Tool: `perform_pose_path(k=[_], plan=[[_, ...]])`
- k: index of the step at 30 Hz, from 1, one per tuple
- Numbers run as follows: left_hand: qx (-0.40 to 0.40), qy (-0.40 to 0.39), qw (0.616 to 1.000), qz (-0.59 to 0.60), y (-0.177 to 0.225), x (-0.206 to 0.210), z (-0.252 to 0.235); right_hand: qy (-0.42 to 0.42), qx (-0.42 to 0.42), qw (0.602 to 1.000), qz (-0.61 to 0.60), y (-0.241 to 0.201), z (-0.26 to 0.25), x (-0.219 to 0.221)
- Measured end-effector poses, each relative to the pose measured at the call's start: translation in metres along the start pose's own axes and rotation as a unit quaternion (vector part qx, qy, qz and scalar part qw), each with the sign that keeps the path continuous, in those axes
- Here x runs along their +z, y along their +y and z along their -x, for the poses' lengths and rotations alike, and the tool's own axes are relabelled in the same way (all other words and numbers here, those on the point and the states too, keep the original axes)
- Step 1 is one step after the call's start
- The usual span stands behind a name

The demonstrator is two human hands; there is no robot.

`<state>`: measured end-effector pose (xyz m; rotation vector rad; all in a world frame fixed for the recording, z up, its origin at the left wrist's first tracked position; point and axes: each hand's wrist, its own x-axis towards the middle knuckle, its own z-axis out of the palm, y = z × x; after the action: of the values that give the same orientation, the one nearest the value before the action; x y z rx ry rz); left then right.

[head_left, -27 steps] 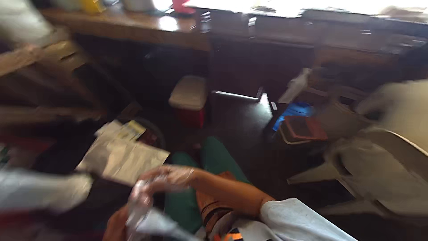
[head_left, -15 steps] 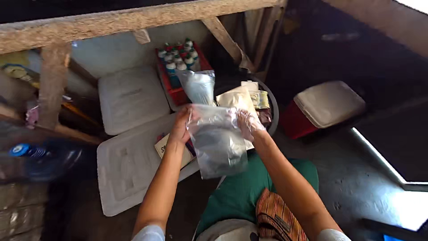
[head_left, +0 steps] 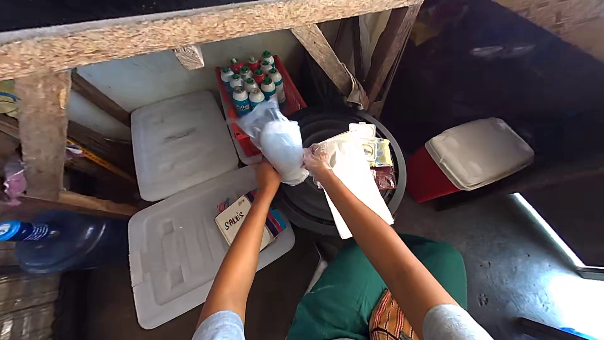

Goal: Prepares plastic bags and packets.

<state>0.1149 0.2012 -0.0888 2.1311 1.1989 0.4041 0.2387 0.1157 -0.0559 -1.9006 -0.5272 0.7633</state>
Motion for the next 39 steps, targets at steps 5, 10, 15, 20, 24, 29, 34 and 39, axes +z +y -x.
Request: perform_pose_path(k=[5, 10, 15, 20, 24, 29, 34, 39], plan=[[-0.027, -0.034, 0.993, -0.108, 0.007, 0.015, 0.009, 0.057, -0.054, 0.938, 0.337, 0.018, 0.002, 0.009], [0.007, -0.026, 0.988, -0.149, 0.000, 0.020, 0.005, 0.106, -0.132, 0.909, 0.381, 0.041, 0.006, 0.026], [0.057, -0.003, 0.989, -0.134, -0.013, 0.020, 0.010, 0.046, -0.159, 0.911, 0.377, 0.042, 0.022, 0.007], [0.170, 0.012, 0.985, 0.015, -0.018, 0.035, 0.103, 0.026, -0.245, 0.941, 0.233, 0.086, 0.118, -0.074], [0.324, -0.082, 0.941, 0.060, 0.025, 0.069, 0.142, 0.130, -0.180, 0.952, 0.213, 0.147, 0.194, -0.169], [0.318, -0.167, 0.931, 0.058, 0.091, 0.117, 0.128, 0.342, -0.036, 0.927, 0.149, 0.214, 0.268, -0.252], [0.230, -0.242, 0.942, -0.039, 0.115, 0.135, 0.127, 0.439, -0.005, 0.894, 0.090, 0.248, 0.320, -0.250], [0.250, -0.196, 0.948, -0.010, 0.101, 0.144, 0.127, 0.456, -0.002, 0.889, 0.042, 0.253, 0.317, -0.226]])
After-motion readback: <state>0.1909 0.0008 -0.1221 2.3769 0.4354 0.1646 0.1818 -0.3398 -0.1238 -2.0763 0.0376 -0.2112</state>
